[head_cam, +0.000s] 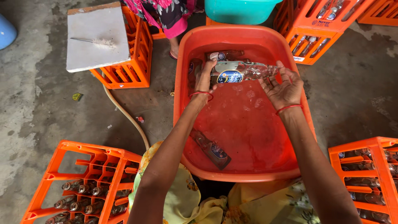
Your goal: The person washes glass bottles by hand in a red tub of water. They repeatedly fill each bottle with water, shake it, and rinse it before placing it into an orange crate. The process is repeated for multiple bottles.
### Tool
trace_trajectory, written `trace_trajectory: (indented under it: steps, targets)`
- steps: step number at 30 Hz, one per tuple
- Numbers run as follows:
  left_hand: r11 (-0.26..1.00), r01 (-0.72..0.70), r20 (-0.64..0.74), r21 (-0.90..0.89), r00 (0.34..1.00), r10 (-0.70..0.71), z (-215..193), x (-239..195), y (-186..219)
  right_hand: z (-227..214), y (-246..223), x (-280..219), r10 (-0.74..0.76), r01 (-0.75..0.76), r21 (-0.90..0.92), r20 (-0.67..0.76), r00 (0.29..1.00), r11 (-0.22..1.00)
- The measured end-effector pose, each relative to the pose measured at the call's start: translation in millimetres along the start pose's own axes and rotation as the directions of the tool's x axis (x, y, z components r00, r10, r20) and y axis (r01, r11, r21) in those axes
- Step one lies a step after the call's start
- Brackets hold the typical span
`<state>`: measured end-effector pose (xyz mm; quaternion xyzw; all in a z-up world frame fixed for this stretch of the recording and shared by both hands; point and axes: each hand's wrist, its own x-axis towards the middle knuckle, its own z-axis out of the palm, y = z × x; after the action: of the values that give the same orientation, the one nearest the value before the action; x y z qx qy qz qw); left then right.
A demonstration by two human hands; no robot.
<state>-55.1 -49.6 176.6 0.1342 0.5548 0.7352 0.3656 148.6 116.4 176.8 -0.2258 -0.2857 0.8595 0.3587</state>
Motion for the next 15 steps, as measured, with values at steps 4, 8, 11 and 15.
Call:
trace_trajectory:
  steps: [4,8,11,15]
  targets:
    - [0.999,0.015,0.008,0.038,1.000,-0.015,-7.5,-5.0,7.3,-7.3,1.2,1.1,0.074,-0.069,0.142,-0.024,0.997,0.987]
    - [0.998,-0.021,-0.018,0.066,1.000,0.022,-15.7,2.2,4.3,-10.4,6.9,3.7,0.067,-0.057,0.144,-0.066,0.996,0.988]
    - [0.998,-0.053,-0.039,0.037,0.998,0.054,-14.3,6.8,-4.2,-18.7,6.9,3.6,0.084,-0.074,0.167,-0.054,0.995,0.983]
    - [0.985,-0.110,-0.112,0.133,0.986,0.125,-11.3,8.5,-3.4,-26.1,10.8,14.2,0.082,-0.068,0.165,-0.076,0.994,0.984]
